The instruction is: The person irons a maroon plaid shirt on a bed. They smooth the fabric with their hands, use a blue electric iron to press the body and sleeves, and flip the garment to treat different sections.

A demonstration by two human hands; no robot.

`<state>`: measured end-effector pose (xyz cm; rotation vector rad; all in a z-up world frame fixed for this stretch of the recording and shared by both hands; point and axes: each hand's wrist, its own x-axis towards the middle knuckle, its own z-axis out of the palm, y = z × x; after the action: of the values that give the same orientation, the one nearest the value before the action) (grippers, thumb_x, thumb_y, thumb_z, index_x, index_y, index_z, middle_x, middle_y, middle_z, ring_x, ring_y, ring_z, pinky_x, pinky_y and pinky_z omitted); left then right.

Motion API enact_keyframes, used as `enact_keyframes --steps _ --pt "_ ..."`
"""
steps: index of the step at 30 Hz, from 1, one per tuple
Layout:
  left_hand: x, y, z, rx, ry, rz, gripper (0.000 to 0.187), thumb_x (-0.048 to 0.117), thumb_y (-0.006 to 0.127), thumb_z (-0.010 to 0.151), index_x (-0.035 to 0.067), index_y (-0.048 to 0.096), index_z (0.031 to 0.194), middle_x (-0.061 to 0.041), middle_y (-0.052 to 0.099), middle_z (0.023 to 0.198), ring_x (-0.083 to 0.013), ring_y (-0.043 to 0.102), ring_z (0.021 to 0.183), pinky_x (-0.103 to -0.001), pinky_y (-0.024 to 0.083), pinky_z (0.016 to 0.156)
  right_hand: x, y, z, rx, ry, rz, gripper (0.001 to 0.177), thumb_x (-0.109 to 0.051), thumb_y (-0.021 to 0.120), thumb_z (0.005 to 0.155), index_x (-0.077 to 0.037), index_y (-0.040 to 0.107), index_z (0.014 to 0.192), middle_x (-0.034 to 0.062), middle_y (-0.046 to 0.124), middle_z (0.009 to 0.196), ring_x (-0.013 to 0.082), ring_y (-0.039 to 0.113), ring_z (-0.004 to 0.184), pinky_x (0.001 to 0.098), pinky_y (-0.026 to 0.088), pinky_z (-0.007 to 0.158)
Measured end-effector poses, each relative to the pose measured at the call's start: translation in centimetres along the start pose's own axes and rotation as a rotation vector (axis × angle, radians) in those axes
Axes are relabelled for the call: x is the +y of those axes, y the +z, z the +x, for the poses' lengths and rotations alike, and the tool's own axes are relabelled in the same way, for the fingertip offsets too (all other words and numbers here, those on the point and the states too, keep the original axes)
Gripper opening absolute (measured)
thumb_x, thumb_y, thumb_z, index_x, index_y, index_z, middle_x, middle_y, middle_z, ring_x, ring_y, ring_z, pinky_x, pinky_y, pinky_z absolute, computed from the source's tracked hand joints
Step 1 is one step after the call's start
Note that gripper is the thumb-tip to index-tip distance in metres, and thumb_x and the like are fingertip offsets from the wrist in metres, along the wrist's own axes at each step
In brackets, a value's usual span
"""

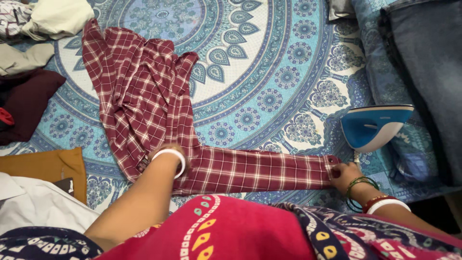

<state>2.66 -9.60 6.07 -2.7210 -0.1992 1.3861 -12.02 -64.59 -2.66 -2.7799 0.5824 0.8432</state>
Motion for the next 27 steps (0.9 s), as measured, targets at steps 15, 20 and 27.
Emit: enact_keyframes --steps 15,20,27 --pt "18.6 4.1 0.3 0.388 0.693 -0.142 0.017 0.021 0.064 0.091 0.015 0.077 0.099 -0.015 0.074 0.106 -0.0368 0.069 0.101 -0.049 0.054 0.092 0.6 -0.5 -2.1 -0.013 -0.106 0.129 0.059 -0.030 0.081 0.080 -0.012 0.065 0.134 0.0155 0.056 0.137 0.0321 0.061 0.125 0.0373 0.049 0.109" --pt "18.9 4.3 -1.3 0.435 0.604 -0.094 0.018 0.015 0.058 0.097 0.012 0.070 0.111 -0.020 0.073 0.108 -0.0396 0.070 0.104 -0.052 0.055 0.091 -0.4 -2.4 -3.1 -0.062 -0.118 0.089 0.057 -0.028 0.079 0.083 -0.012 0.062 0.136 0.0134 0.055 0.137 0.0297 0.058 0.128 0.0357 0.047 0.112" --pt "19.1 3.2 -1.2 0.377 0.585 -0.085 0.018 0.016 0.070 0.087 0.010 0.072 0.103 -0.017 0.071 0.114 -0.0377 0.068 0.108 -0.049 0.054 0.094 -0.3 -3.1 -2.8 -0.114 -0.129 0.079 0.055 -0.026 0.076 0.084 -0.015 0.063 0.136 0.0104 0.055 0.137 0.0277 0.059 0.127 0.0345 0.047 0.113"
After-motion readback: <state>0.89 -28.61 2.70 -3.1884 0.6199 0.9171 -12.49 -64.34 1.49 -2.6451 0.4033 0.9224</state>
